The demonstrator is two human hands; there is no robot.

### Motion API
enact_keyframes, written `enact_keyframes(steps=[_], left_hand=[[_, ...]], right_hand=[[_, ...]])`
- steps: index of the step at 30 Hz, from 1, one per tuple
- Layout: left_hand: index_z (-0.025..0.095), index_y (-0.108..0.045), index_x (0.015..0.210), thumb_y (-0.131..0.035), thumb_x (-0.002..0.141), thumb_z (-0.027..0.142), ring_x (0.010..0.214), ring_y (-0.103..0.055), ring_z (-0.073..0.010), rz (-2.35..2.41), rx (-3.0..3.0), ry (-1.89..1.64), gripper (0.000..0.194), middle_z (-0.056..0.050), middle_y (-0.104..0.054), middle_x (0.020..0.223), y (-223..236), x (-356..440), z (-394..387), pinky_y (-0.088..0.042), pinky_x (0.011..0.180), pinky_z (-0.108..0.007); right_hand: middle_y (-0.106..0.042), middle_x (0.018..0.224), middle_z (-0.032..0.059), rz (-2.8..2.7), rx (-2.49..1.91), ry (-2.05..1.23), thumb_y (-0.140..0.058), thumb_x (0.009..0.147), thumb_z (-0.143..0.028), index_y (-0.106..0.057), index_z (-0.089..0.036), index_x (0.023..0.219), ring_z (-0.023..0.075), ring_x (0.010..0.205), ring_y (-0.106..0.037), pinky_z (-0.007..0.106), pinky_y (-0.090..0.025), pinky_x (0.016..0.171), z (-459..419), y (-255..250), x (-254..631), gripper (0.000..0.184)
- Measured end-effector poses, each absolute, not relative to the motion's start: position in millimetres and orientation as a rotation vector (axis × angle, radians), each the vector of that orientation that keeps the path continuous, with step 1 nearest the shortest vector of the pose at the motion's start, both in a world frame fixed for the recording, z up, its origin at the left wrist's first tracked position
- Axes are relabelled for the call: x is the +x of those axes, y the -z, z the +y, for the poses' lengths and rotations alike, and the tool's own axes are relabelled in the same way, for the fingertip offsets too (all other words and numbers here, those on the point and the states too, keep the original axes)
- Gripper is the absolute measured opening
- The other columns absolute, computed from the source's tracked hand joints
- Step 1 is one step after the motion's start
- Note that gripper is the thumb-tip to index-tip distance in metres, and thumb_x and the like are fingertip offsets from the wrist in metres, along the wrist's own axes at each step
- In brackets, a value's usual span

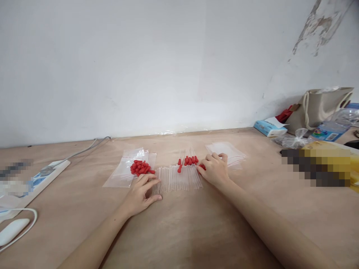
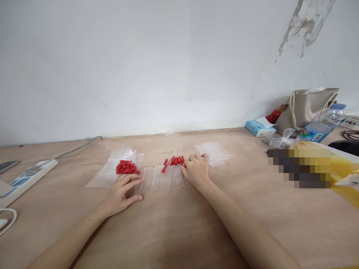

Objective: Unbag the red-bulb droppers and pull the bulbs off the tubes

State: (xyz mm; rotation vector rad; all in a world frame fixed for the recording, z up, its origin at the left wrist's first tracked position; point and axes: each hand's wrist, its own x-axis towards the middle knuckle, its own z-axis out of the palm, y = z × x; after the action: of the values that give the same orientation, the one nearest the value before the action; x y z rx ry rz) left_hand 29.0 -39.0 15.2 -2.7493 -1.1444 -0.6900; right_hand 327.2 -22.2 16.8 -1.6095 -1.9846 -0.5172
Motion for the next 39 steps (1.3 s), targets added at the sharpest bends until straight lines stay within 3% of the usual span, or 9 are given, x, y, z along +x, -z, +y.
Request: enact_keyframes(steps=[8,11,17,25,30,34,39], left_hand=[[0.022,-0.056,0.107,-0.054,0.078,0.041,0.097,-0.048,-0.0213,-1.192,-2.679,0.771,0.034,-0.007,-0.055,0.104,-22,35,-33,-0.040,0.083,-0.036],[0.021,-0.060,0.090,-0.051,0.079,0.043,0.087,-0.050,-0.0197,-1.349,-2.574,0.789,0.026,-0.005,-0.058,0.091,-29,62,-30,-0.039,0.078,-0.034],[0.019,-0.056,0.073,-0.050,0.075,0.052,0.083,-0.051,-0.0213,-1.403,-2.470,0.646,0.034,-0.005,-0.058,0.079,-34,125,-12,-0.034,0.074,-0.034],[0.018,-0.052,0.063,-0.048,0.078,0.028,0.077,-0.052,-0.0201,-1.645,-2.296,0.694,0.018,-0.003,-0.060,0.072,-40,140,-9,-0.030,0.072,-0.034],[0.018,-0.050,0.066,-0.044,0.083,0.032,0.070,-0.051,-0.0152,-1.669,-2.307,1.047,0.023,0.000,-0.058,0.069,-37,118,-50,-0.029,0.067,-0.030],[0.018,-0.050,0.065,-0.045,0.084,0.031,0.064,-0.050,-0.0137,-1.527,-2.490,1.099,0.023,0.001,-0.056,0.064,-20,119,-87,-0.028,0.066,-0.030],[0.019,-0.054,0.071,-0.051,0.080,0.036,0.068,-0.050,-0.0148,-1.303,-2.641,1.054,0.019,-0.001,-0.057,0.069,-11,128,-97,-0.029,0.063,-0.031]], right_hand=[[-0.060,0.074,0.0038,-1.924,-1.545,0.492,-0.054,0.075,-0.046,-0.063,-0.020,0.068,0.0174,0.078,-0.045,0.040,-0.017,0.082,-22,-15,330,0.029],[-0.060,0.075,0.0031,-1.848,-1.495,0.529,-0.048,0.081,-0.040,-0.062,-0.019,0.068,0.0153,0.075,-0.045,0.039,-0.017,0.081,-26,-19,330,0.029],[-0.060,0.072,-0.0005,-1.892,-1.265,0.581,-0.051,0.081,-0.027,-0.061,-0.021,0.066,0.0127,0.073,-0.046,0.036,-0.019,0.080,-50,-12,326,0.019],[-0.060,0.068,-0.0018,-1.817,-1.197,0.481,-0.057,0.076,-0.028,-0.064,-0.024,0.068,0.0118,0.068,-0.045,0.032,-0.022,0.076,-70,-2,328,0.011],[-0.060,0.060,-0.0017,-1.767,-1.322,0.230,-0.053,0.080,-0.034,-0.065,-0.024,0.064,0.0110,0.063,-0.045,0.030,-0.021,0.069,-79,-10,316,0.023],[-0.065,0.065,-0.0050,-1.838,-1.431,-0.123,-0.050,0.081,-0.043,-0.067,-0.030,0.070,0.0120,0.068,-0.050,0.028,-0.020,0.064,-94,-16,291,0.023],[-0.064,0.066,-0.0057,-1.834,-1.502,-0.270,-0.045,0.085,-0.033,-0.063,-0.026,0.068,0.0116,0.067,-0.051,0.027,-0.022,0.064,-103,-17,280,0.026]])
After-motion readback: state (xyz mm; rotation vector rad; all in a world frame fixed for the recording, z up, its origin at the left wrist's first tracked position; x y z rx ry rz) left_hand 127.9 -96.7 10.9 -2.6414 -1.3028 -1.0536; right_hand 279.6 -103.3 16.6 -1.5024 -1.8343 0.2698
